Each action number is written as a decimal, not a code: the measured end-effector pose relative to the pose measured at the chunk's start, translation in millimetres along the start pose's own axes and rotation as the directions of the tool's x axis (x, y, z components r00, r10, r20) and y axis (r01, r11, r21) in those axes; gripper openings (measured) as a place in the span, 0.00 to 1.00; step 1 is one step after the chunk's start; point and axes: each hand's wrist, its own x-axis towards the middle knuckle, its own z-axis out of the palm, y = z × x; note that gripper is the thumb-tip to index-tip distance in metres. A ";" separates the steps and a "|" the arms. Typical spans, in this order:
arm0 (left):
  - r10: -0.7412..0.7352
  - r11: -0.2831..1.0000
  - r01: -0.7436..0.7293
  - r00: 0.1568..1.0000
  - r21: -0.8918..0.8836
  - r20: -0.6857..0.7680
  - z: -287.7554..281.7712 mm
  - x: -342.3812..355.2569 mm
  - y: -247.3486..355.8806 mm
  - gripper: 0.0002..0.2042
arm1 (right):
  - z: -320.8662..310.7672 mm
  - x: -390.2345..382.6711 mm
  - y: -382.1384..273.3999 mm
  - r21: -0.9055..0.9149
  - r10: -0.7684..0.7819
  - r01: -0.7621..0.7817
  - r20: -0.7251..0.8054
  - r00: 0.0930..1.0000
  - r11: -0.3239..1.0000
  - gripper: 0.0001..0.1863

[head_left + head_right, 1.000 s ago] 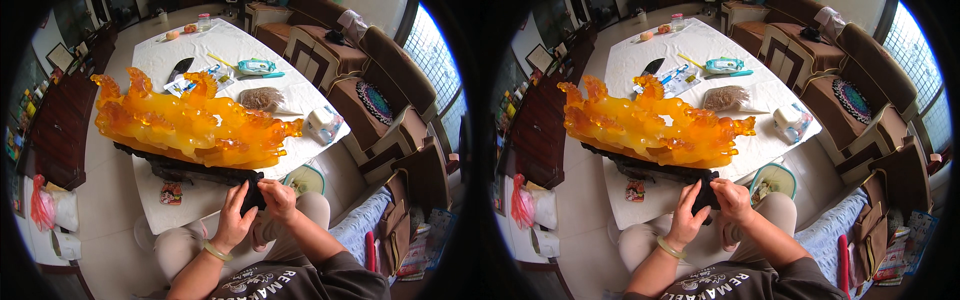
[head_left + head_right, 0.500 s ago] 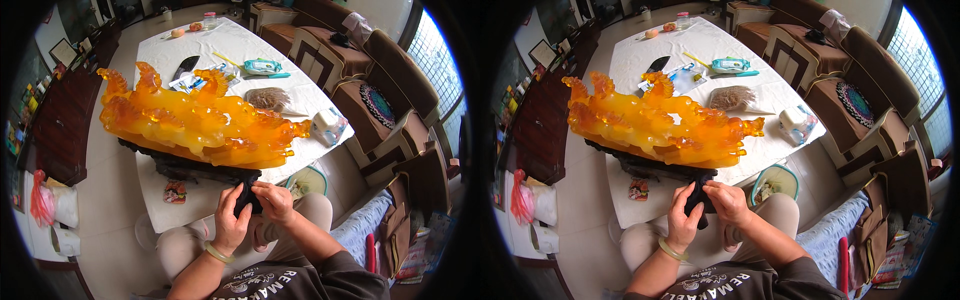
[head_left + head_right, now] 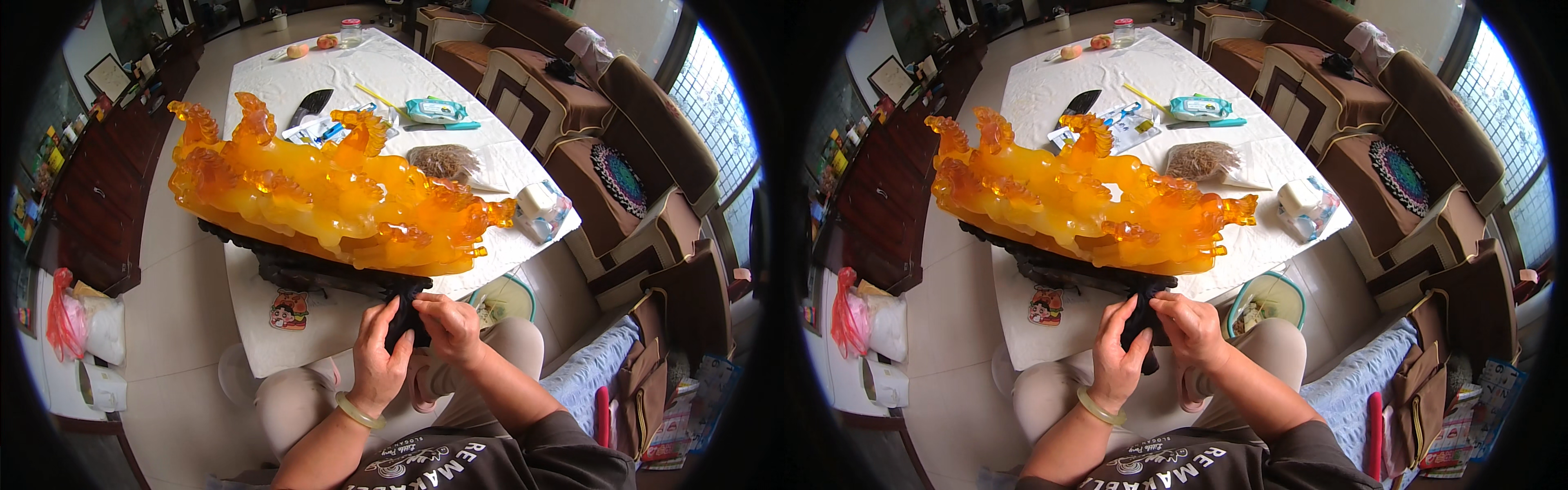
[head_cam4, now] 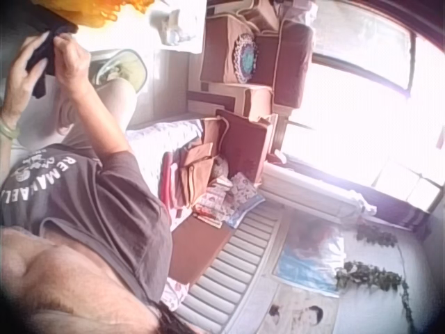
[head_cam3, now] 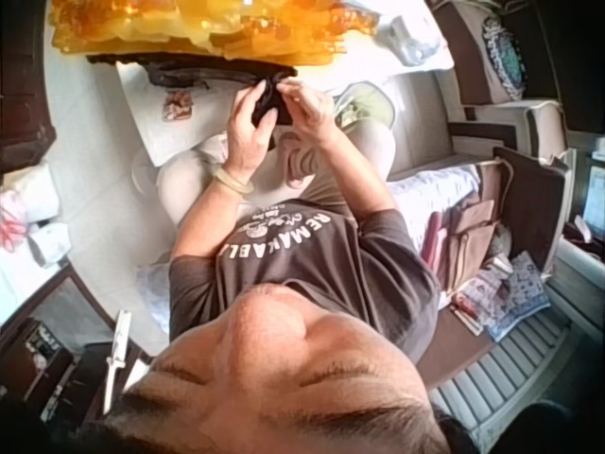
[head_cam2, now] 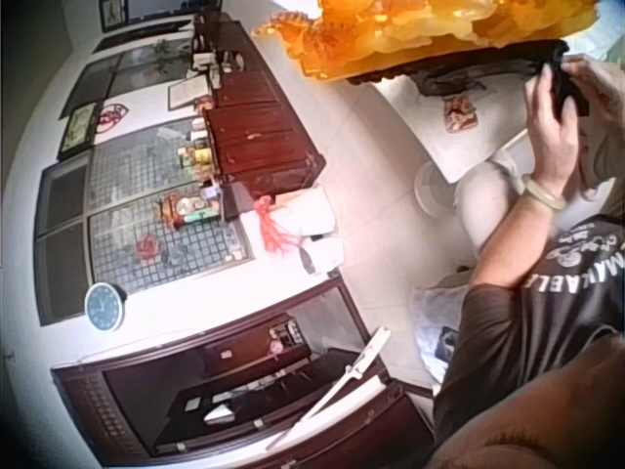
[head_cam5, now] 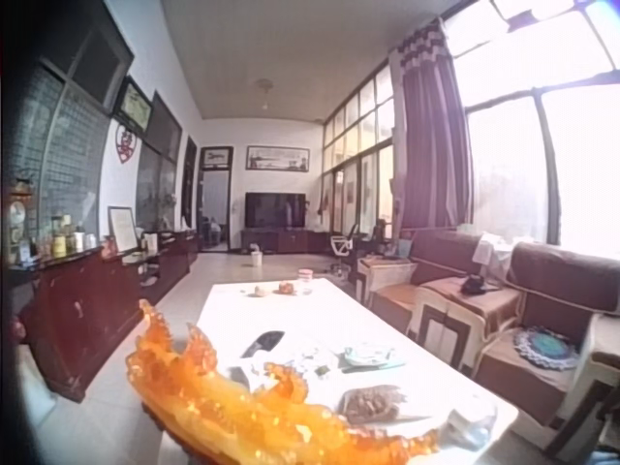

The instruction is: The person wipes the surface of a large amber-colored decorative object on a table using a black cloth. They methodically clean different sections of the object, including the base and the top, throughout the video.

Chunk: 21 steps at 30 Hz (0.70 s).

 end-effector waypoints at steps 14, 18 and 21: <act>0.002 0.998 0.002 0.998 0.063 -0.059 -1.3 -2.7 -1.8 0.22 | 9.9 -1.3 7.2 0.103 0.015 -0.013 -0.020 1.000 0.995 0.13; -0.010 0.998 0.014 0.998 0.058 -0.065 -0.7 -2.5 -0.6 0.22 | 15.8 -1.5 10.0 -0.035 -0.115 0.114 -0.043 0.992 0.993 0.15; 0.003 0.998 0.003 0.996 0.063 -0.094 -0.4 -2.5 -6.0 0.22 | 20.2 -2.6 11.5 -0.119 -0.200 0.196 -0.022 0.980 0.973 0.18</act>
